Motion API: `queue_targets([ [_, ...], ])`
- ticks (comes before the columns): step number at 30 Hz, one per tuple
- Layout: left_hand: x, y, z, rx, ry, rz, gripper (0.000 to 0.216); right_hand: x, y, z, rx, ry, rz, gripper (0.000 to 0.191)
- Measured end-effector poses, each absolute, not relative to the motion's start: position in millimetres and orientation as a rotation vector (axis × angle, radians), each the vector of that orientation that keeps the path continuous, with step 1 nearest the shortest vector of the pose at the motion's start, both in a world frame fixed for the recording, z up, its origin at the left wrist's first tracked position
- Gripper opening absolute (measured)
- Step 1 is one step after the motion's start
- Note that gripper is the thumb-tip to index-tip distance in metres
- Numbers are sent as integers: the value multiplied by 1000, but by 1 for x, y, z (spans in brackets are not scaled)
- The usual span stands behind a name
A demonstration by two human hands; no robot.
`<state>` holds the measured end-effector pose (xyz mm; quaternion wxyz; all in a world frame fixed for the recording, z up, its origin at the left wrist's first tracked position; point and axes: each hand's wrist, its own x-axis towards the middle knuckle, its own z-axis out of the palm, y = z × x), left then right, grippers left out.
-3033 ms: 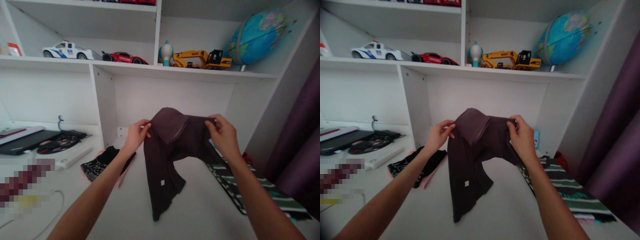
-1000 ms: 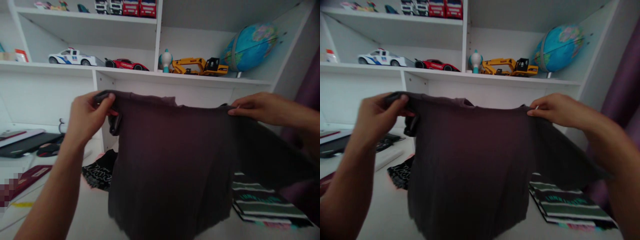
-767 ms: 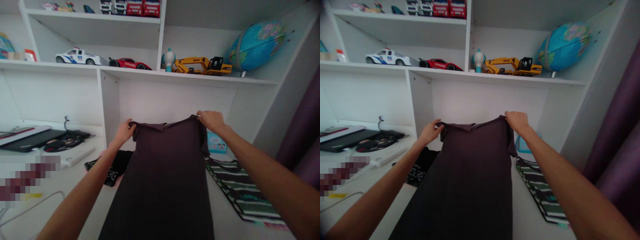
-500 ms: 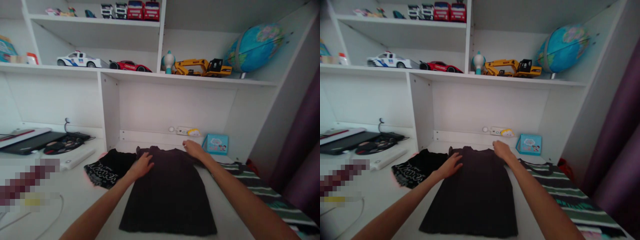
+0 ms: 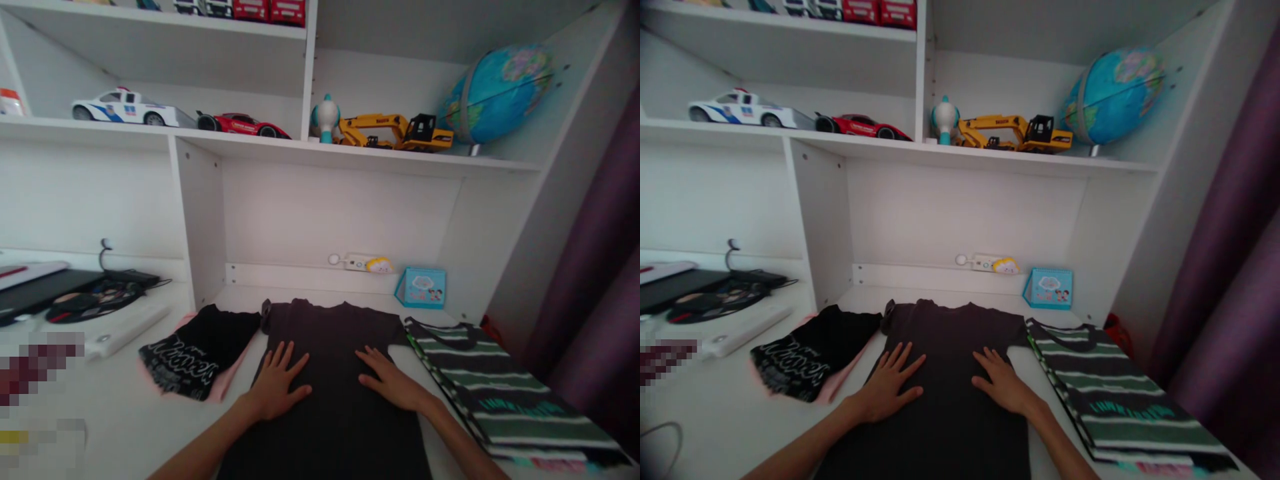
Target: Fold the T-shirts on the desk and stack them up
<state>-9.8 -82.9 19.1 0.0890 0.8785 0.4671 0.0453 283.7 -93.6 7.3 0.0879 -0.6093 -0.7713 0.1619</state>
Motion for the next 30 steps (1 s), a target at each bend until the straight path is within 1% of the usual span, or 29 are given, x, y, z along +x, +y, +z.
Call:
queue_targets([
  [4,-7,-85,21,2604,1411,128,67,289,-69,-5,-1991,-2098,207,68],
  [7,-6,-84,20,2588,1449,129,67,284,-53,-21,-2079,-2098,203,70],
  [10,-7,-81,18,2578,1495,152,67,282,-43,-25,-2060,-2097,196,63],
  [14,-9,-77,15,2583,1506,183,67,296,-47,-13,-2070,-2002,101,58],
  [17,-9,-77,14,2585,1489,188,67,315,-67,-8,-2144,-1884,25,46],
  [19,-9,-78,14,2586,1492,185,67,324,-83,-9,-2170,-1859,108,39],
  [22,-9,-78,14,2579,1506,191,67,325,-102,-13,-2119,-1751,370,32],
  [27,-9,-80,16,2576,1497,200,67,309,-112,2,-1795,-1513,931,33],
  [30,-9,-82,17,2572,1499,187,67,306,-122,18,-1653,-1330,1012,38],
])
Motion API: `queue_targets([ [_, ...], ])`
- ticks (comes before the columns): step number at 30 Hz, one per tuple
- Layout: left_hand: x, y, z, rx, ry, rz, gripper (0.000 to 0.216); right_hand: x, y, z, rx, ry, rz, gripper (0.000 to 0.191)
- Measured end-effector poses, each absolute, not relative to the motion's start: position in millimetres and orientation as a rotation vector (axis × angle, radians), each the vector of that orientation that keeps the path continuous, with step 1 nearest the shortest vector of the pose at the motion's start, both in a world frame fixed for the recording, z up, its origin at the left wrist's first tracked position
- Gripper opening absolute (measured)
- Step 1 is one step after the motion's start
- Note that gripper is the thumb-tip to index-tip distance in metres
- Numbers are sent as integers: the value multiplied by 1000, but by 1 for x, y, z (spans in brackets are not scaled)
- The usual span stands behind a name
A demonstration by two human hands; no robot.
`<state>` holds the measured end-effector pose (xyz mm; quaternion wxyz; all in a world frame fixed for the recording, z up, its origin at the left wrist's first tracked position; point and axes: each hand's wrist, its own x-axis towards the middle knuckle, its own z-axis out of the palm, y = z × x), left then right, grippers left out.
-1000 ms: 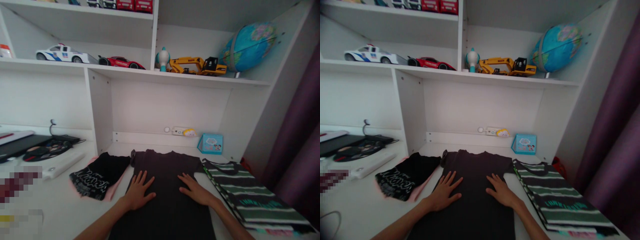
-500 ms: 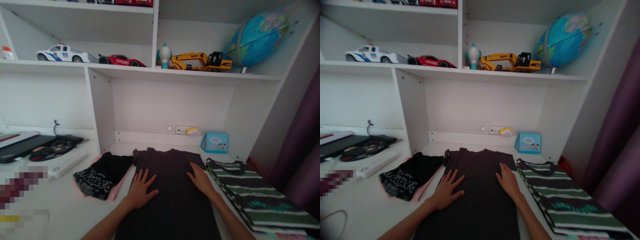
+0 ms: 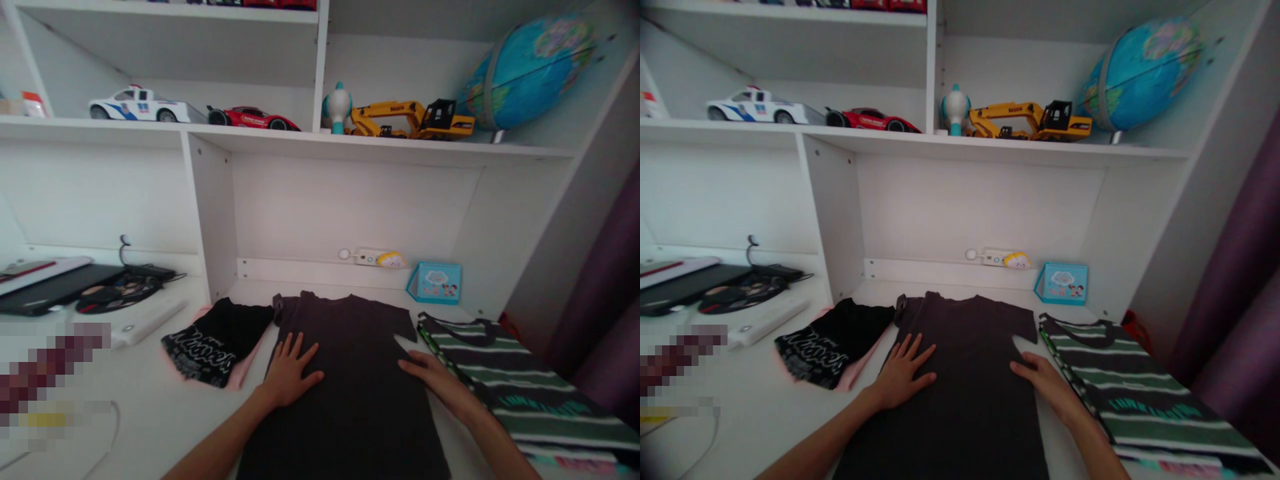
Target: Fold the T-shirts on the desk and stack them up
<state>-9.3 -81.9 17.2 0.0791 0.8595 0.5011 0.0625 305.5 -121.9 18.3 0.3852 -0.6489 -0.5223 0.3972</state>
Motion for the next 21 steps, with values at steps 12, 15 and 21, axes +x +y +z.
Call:
queue_targets([
  [12,-9,-85,16,2562,1493,190,70,344,-168,9,-1920,-1685,795,46],
  [15,-4,-92,22,2569,1483,201,70,349,-166,11,-2180,-1878,412,30],
  [21,-13,-73,31,2673,1667,453,45,261,-128,40,-1861,-2188,334,40],
])
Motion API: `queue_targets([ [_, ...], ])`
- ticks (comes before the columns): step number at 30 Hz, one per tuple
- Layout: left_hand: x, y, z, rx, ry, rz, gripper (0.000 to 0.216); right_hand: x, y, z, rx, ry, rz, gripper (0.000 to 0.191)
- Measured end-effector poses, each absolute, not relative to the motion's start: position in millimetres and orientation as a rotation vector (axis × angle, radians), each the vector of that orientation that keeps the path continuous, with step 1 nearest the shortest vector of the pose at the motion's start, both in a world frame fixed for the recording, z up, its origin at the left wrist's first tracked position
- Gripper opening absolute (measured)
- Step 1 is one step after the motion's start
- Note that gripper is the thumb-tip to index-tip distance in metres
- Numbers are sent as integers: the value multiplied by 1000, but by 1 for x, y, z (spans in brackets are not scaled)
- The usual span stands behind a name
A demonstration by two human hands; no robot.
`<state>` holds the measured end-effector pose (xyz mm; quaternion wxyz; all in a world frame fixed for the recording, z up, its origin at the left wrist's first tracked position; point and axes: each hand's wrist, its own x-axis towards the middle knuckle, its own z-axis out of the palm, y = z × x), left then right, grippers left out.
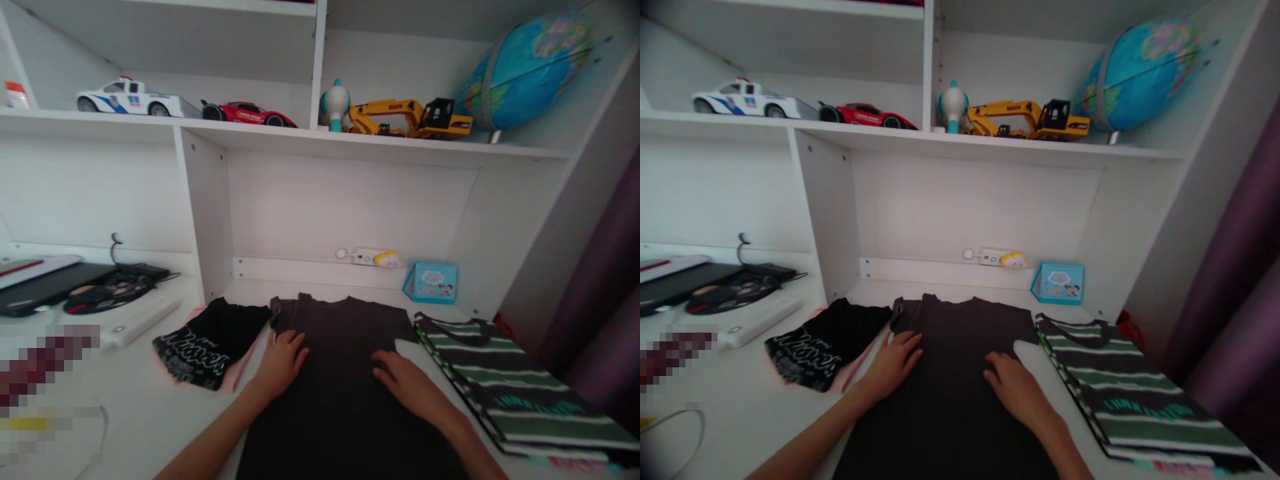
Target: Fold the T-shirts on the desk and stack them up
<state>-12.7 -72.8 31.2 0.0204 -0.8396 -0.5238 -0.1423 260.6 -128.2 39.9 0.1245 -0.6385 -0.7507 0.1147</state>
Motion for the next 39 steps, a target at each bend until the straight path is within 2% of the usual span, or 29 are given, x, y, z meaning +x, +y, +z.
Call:
queue_targets([
  [2,-31,-59,28,-2395,-1714,-419,41,227,-113,36,-1741,-2283,318,45],
  [5,-62,-41,20,-2122,-1912,-281,49,198,-101,17,-1790,-2308,311,51],
  [10,-81,-30,14,-2028,-2108,-36,49,198,-103,-4,-1799,-2301,282,53],
  [19,-133,-61,26,-1778,-2384,248,49,198,-103,-3,-1811,-2302,266,52],
  [22,-129,-58,38,-1795,-2242,157,43,197,-104,-2,-1811,-2300,287,53],
  [26,-74,-19,44,-2325,-1772,-146,46,198,-104,0,-1811,-2297,293,53],
  [28,-46,8,37,-2542,-1690,-184,49,198,-105,0,-1815,-2292,290,53],
  [33,-33,51,8,-2554,-1891,-150,50,197,-109,5,-1808,-2280,286,51],
  [39,-65,63,-6,-2445,-2111,-154,69,195,-108,5,-1836,-2245,275,51],
])
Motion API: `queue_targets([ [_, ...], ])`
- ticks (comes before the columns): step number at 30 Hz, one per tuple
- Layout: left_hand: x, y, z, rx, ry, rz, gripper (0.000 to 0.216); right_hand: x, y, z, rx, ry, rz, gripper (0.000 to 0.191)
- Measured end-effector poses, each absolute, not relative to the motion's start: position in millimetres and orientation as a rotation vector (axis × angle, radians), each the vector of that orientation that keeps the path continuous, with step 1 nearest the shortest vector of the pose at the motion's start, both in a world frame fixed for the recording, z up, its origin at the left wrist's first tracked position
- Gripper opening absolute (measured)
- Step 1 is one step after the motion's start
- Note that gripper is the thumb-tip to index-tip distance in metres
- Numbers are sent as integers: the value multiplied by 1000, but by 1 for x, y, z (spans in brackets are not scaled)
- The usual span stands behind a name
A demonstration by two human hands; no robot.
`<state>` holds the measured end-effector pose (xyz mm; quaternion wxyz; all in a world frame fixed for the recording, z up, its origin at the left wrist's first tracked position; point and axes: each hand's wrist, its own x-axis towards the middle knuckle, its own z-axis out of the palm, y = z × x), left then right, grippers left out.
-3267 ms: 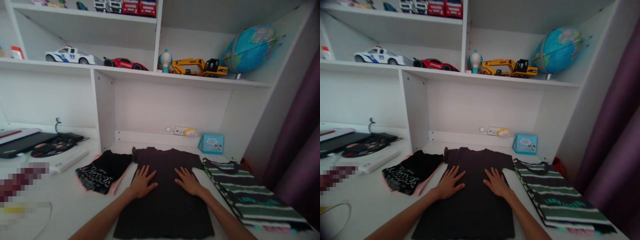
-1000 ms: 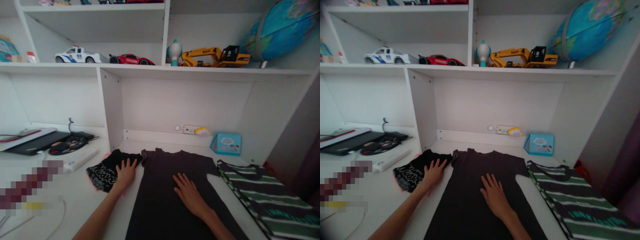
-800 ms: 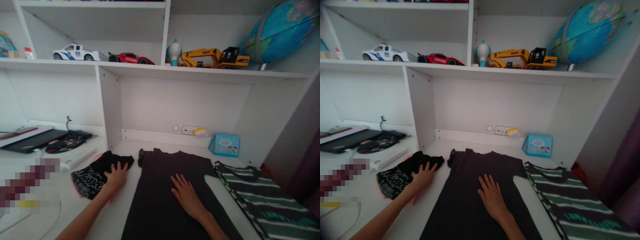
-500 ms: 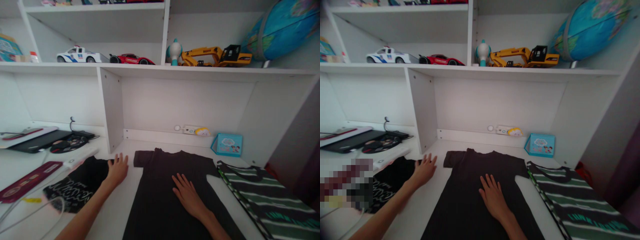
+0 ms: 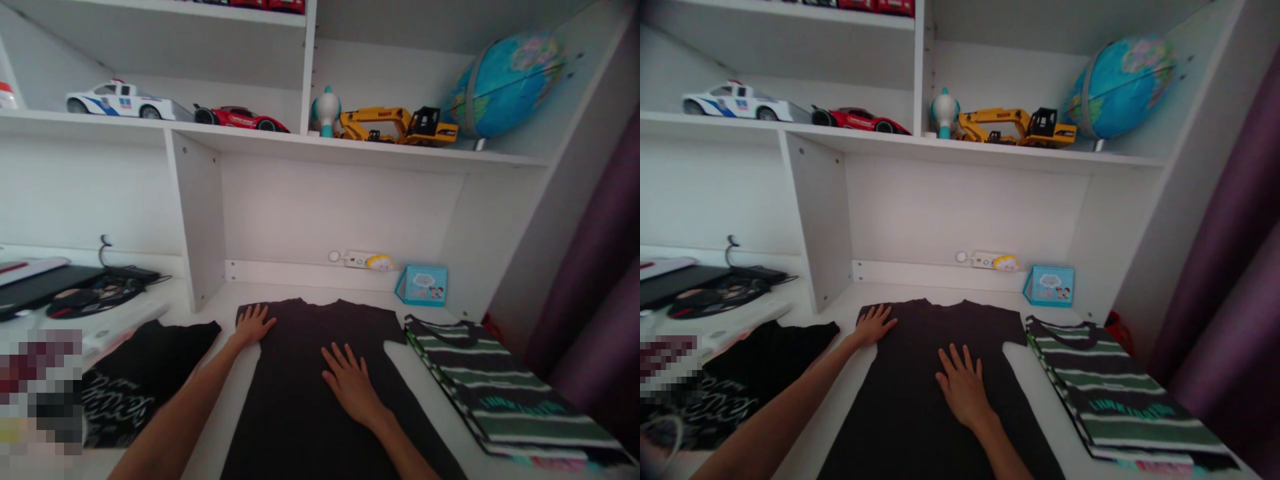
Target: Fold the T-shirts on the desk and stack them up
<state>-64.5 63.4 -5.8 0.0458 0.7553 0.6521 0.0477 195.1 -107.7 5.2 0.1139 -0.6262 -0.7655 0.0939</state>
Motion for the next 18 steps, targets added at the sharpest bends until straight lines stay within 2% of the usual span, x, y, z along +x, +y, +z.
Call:
queue_targets([
  [7,-66,56,3,2429,1920,210,62,182,-126,22,-1770,-2302,326,57],
  [12,-69,38,-5,2480,1816,136,61,144,-165,27,-1231,-2651,524,65],
  [16,-72,39,-8,2479,1809,141,63,124,-178,4,-1130,-2655,311,66],
  [18,-74,47,-5,2451,1790,143,64,113,-182,-9,-1168,-2618,173,60],
])
